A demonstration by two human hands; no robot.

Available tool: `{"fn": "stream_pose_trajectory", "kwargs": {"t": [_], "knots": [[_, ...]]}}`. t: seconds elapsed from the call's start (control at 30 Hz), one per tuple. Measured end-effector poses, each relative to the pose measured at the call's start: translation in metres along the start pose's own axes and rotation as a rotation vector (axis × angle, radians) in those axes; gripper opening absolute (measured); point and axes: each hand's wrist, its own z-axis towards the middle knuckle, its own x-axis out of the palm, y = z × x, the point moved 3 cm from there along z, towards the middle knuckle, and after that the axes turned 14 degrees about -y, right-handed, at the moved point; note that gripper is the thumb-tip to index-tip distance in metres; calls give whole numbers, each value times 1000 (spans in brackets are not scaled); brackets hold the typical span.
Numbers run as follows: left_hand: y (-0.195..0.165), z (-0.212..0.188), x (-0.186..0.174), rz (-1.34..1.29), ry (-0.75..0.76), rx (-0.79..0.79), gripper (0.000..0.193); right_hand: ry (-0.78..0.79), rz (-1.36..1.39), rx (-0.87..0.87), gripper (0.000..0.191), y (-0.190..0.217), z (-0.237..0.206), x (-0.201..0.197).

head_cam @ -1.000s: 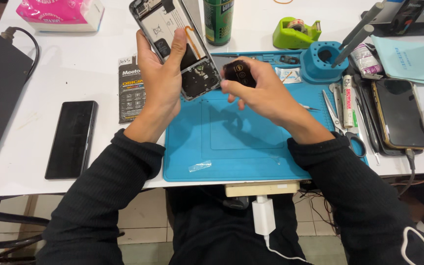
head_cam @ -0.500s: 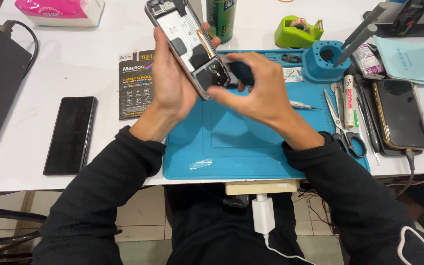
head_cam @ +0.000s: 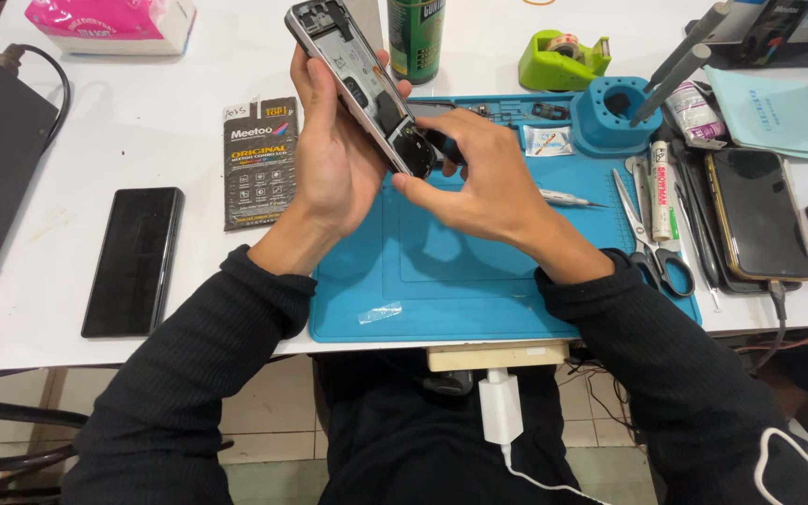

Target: The person repairs a disassembled smartphone at a workbench. They use a pry tool on the phone's internal frame, peel adhesive, hold the phone and wipe its edges and screen with a black cloth, then set the phone down and continue working on the open frame on the mat.

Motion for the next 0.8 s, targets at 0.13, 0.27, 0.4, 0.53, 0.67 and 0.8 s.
{"fn": "stream_pose_trajectory", "kwargs": {"t": [0.13,0.27,0.4,0.53,0.67,0.8], "knots": [[1,-1,-1,95,-11,12,59,-6,-18,-49,55,-1,3,-4],[-2,-4,0,375,27,158,77,-111,-2,-159,45,1,11,-22],[-1,-11,13,622,97,327,74,-184,115,-117,36,5,18,-43],[5,-29,29,614,141,235,84,-205,92,-233,31,20,19,-58],[2,-38,40,807,150,324,83,-208,11,-189,27,29,19,-63],[1,-38,44,825,156,335,83,-140,-78,-40,29,30,20,-68]]}}
